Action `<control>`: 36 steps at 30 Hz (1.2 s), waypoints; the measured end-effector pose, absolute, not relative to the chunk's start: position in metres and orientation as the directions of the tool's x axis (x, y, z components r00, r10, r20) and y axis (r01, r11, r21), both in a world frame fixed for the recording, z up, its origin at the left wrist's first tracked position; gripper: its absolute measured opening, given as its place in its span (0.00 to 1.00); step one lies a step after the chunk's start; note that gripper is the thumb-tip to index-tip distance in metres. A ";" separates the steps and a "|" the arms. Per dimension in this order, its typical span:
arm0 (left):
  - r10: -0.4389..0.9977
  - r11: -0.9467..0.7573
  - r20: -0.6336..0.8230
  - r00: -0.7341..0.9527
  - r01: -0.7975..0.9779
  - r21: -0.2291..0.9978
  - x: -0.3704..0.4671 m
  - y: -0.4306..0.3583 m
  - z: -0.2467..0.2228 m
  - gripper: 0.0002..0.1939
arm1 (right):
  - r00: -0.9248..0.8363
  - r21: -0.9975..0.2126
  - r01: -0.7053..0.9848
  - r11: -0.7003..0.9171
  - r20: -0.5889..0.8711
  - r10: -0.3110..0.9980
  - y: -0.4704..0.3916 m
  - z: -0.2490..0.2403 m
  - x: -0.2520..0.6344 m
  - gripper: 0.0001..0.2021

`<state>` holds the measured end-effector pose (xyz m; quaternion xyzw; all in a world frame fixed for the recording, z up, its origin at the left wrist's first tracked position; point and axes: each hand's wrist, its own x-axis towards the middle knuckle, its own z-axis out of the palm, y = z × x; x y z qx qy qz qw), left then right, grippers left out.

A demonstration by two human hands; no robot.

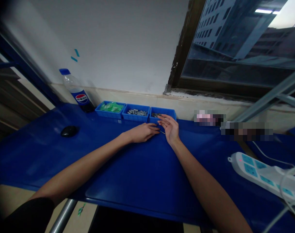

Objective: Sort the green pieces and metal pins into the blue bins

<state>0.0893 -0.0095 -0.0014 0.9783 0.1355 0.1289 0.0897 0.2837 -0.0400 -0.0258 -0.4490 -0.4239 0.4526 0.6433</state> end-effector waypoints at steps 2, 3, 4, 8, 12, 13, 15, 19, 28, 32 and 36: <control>0.295 -0.949 0.198 0.935 0.262 0.176 0.089 -0.011 -0.001 0.15 | 0.224 -0.961 -0.213 0.174 0.125 0.967 -0.040 -0.025 0.284 0.18; 0.302 -0.948 0.195 0.933 0.272 0.165 0.089 -0.012 0.000 0.14 | 0.219 -0.958 -0.230 0.170 0.119 0.968 -0.041 -0.025 0.283 0.18; 0.309 -0.947 0.201 0.930 0.281 0.158 0.090 -0.014 0.000 0.14 | 0.214 -0.953 -0.253 0.168 0.114 0.970 -0.041 -0.025 0.283 0.17; 0.302 -0.952 0.223 0.927 0.283 0.114 0.095 -0.020 -0.003 0.19 | 0.194 -0.927 -0.334 0.173 0.112 0.975 -0.042 -0.024 0.279 0.16; 0.283 -0.959 0.198 0.938 0.282 0.033 0.097 -0.022 -0.006 0.21 | 0.192 -0.900 -0.396 0.181 0.111 0.975 -0.041 -0.025 0.276 0.14; 0.294 -0.955 0.199 0.935 0.297 0.013 0.096 -0.021 -0.006 0.19 | 0.198 -0.890 -0.415 0.189 0.115 0.973 -0.040 -0.026 0.276 0.13; 0.320 -0.944 0.202 0.926 0.330 -0.015 0.095 -0.018 -0.005 0.15 | 0.203 -0.868 -0.453 0.204 0.122 0.971 -0.039 -0.027 0.275 0.12; 0.367 -0.927 0.208 0.907 0.375 0.001 0.093 -0.015 -0.001 0.12 | 0.179 -0.862 -0.472 0.184 0.111 0.978 -0.038 -0.028 0.276 0.10; 0.521 -0.827 0.489 0.700 0.273 0.491 0.087 0.002 0.002 0.10 | 0.166 -0.897 -0.409 0.166 0.105 0.980 -0.035 -0.031 0.278 0.10; 0.659 -0.667 0.471 0.587 0.167 0.726 0.082 0.011 0.005 0.10 | 0.160 -0.925 -0.337 0.178 0.130 0.978 -0.034 -0.033 0.275 0.09; 0.694 -0.607 0.450 0.561 0.120 0.786 0.078 0.014 0.010 0.14 | 0.121 -0.946 -0.266 0.186 0.159 0.980 -0.036 -0.031 0.271 0.07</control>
